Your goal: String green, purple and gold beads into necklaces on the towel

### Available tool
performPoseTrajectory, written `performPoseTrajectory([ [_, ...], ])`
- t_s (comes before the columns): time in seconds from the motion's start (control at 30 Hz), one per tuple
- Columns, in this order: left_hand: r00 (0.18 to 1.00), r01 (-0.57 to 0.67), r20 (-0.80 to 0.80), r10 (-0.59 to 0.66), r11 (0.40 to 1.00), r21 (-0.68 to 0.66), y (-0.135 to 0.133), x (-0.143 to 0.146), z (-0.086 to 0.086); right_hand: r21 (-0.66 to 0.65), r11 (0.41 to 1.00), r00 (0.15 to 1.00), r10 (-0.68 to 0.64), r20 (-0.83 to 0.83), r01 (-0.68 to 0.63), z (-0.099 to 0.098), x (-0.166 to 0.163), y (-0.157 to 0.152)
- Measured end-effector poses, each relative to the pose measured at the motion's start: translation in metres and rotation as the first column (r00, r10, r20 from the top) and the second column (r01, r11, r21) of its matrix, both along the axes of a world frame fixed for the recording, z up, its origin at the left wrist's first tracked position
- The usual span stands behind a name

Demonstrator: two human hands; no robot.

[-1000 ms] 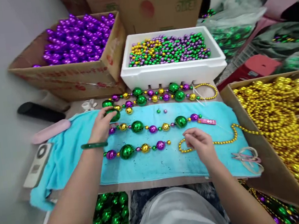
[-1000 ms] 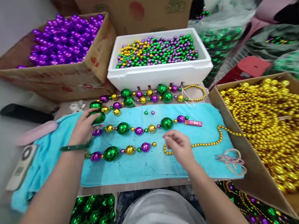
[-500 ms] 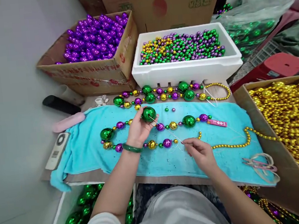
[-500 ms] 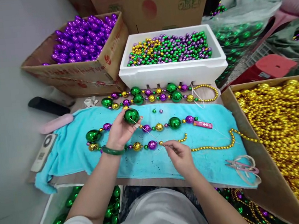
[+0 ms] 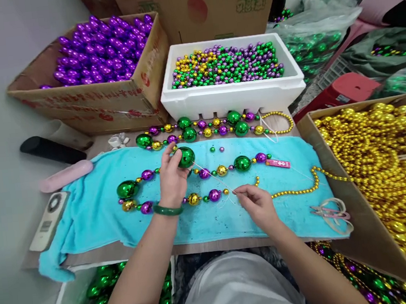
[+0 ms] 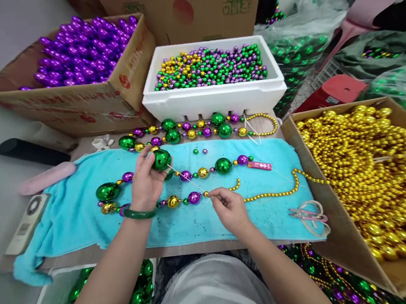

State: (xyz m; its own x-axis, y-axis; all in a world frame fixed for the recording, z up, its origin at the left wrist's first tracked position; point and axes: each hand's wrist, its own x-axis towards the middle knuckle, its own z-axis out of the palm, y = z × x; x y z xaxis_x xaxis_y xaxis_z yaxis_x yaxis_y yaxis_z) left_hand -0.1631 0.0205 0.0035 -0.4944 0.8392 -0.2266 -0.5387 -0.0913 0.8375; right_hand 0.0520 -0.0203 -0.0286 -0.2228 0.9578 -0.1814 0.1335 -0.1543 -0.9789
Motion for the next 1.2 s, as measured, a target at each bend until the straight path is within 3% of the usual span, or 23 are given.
performPoseTrajectory([
  [0.2, 0.948, 0.09, -0.312, -0.061, 0.993, 0.081, -0.014, 0.03, -0.007, -0.02, 1.0, 1.0, 0.019, -0.007, -0.019, -0.011, -0.003, 0.002],
  [0.37, 0.898, 0.083, -0.44, -0.002, 0.983, 0.164, -0.019, 0.04, -0.01, -0.019, 1.0, 1.0, 0.016, -0.006, -0.016, -0.016, 0.002, 0.004],
  [0.73, 0.9, 0.085, -0.436, -0.009, 0.984, 0.155, -0.014, 0.043, -0.007, -0.059, 0.998, 0.997, 0.002, -0.082, -0.007, -0.013, 0.009, 0.011],
  [0.9, 0.949, 0.119, -0.304, -0.086, 0.989, 0.093, -0.012, 0.044, -0.008, -0.104, 0.995, 0.99, -0.005, -0.144, -0.01, -0.009, 0.012, 0.016],
  [1.2, 0.963, 0.113, -0.255, -0.087, 0.989, 0.093, -0.011, 0.048, -0.004, -0.065, 0.998, 0.998, -0.018, -0.055, 0.015, -0.004, 0.018, 0.019],
])
